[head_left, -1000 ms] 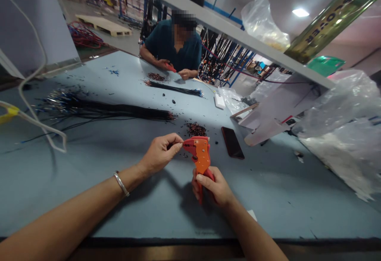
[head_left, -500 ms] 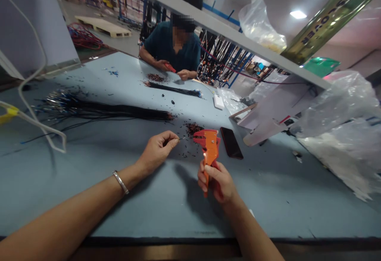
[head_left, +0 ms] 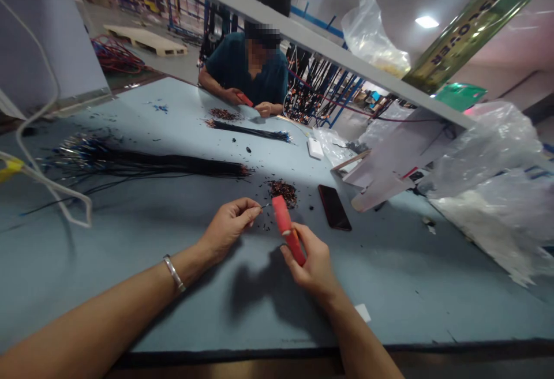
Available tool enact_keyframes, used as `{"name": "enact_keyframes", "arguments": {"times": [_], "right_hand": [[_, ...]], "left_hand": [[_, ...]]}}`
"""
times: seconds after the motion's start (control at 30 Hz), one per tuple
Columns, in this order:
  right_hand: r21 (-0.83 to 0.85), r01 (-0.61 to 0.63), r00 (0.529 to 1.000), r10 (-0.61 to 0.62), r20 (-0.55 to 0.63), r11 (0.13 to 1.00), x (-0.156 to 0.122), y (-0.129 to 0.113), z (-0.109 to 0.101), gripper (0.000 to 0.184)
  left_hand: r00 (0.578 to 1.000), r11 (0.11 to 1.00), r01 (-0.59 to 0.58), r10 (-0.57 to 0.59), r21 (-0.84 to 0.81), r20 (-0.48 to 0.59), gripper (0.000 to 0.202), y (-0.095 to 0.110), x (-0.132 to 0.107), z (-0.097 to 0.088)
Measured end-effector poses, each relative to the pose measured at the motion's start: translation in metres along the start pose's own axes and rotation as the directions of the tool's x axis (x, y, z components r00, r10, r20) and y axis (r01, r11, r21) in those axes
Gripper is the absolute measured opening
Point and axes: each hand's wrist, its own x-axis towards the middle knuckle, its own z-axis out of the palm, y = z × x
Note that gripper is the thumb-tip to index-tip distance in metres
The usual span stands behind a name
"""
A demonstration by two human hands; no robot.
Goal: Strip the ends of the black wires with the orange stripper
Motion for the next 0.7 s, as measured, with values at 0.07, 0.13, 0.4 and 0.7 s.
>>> {"name": "enact_keyframes", "arguments": {"times": [0.07,0.13,0.4,0.7], "right_hand": [[-0.160,0.124,0.992,-0.127,-0.009,0.979,0.002,-0.001,0.004,0.034],[-0.260,0.187,0.981,-0.192,0.010,0.947,0.004,-0.001,0.009,0.038],[-0.338,0.174,0.980,-0.195,-0.028,0.925,0.011,0.007,0.016,0.038],[-0.313,0.147,0.988,-0.156,-0.005,0.938,0.010,0.009,0.016,0.039]], "left_hand": [[0.998,0.997,0.035,-0.032,-0.075,0.048,0.017,-0.002,-0.002,0.002],[0.994,0.986,0.068,-0.055,-0.153,0.093,0.013,-0.004,-0.004,0.004],[0.993,0.986,0.059,-0.041,-0.158,0.113,0.019,-0.003,-0.006,0.006],[0.987,0.997,0.040,-0.029,-0.064,0.161,0.019,0.002,-0.007,0.006]]}}
